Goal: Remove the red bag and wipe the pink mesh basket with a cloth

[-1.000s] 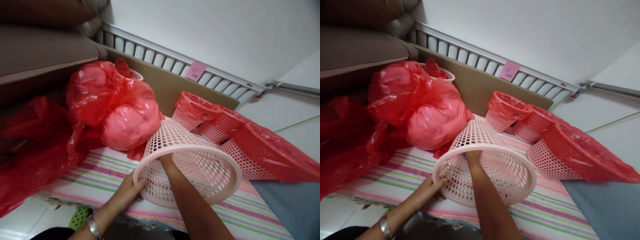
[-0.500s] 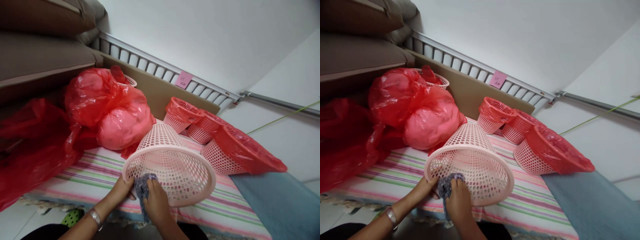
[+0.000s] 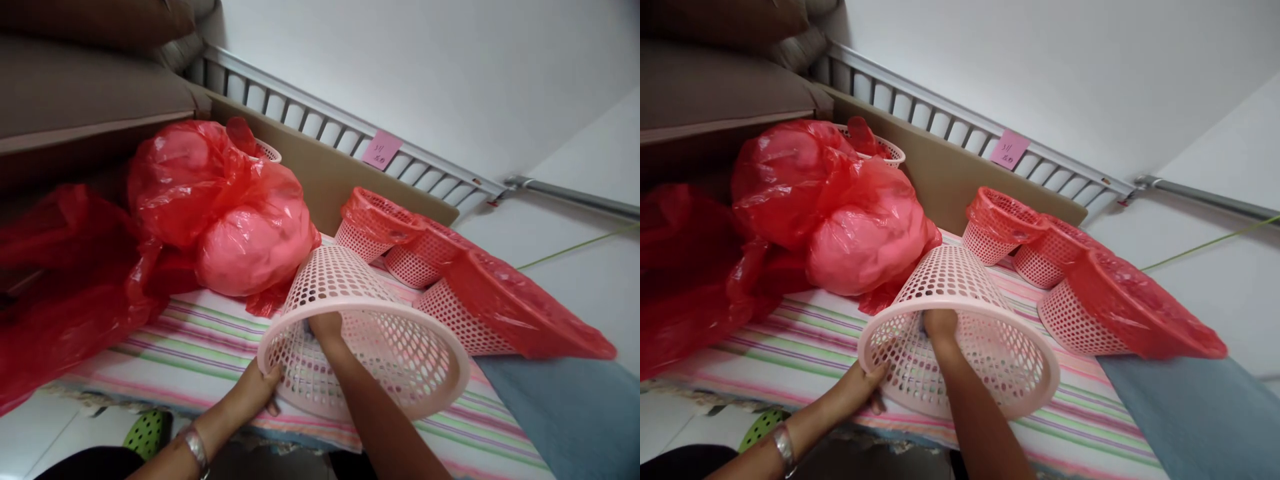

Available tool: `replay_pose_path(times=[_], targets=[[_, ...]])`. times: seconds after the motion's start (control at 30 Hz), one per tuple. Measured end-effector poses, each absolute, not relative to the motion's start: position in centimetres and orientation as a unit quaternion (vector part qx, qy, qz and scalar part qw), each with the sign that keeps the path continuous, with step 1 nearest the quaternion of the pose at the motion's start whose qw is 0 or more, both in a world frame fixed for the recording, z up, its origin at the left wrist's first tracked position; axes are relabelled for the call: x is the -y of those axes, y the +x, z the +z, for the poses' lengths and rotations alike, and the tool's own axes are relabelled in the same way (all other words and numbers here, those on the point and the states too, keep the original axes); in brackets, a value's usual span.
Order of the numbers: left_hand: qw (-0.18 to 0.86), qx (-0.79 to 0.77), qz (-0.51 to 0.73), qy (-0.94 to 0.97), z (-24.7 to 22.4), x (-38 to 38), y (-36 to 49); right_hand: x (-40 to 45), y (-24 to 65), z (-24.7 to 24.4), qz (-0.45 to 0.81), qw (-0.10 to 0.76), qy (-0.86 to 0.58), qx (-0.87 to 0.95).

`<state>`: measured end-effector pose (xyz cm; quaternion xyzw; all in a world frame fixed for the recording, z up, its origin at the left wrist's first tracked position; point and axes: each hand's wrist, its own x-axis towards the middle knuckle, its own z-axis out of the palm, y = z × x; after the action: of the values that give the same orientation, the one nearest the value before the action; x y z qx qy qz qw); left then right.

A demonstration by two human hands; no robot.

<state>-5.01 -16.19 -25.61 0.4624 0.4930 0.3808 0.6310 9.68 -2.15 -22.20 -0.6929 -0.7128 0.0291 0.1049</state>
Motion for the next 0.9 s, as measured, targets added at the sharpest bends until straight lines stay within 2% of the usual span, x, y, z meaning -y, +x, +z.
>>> replay_pose_path(times=[0.1, 0.33, 0.7, 0.9], targets=[[0.643, -0.477, 0.385, 0.459, -25.7, 16.3, -4.8, -0.9, 9.6, -22.3, 0.054, 0.129, -0.67, 0.729], [0.636, -0.479, 0.39, 0.463, -25.4, 16.3, -4.0, -1.4, 10.4, -22.1, 0.073, 0.104, -0.668, 0.733], [0.635, -0.461, 0.423, 0.454, -25.8, 16.3, -3.8, 15.2, 11.6, -22.6, 0.091, 0.003, -0.631, 0.77], [0.615, -0.47, 0.435, 0.459, -25.2, 16.1, -4.4, 16.4, 11.4, -21.6, 0.123, 0.014, -0.642, 0.757]])
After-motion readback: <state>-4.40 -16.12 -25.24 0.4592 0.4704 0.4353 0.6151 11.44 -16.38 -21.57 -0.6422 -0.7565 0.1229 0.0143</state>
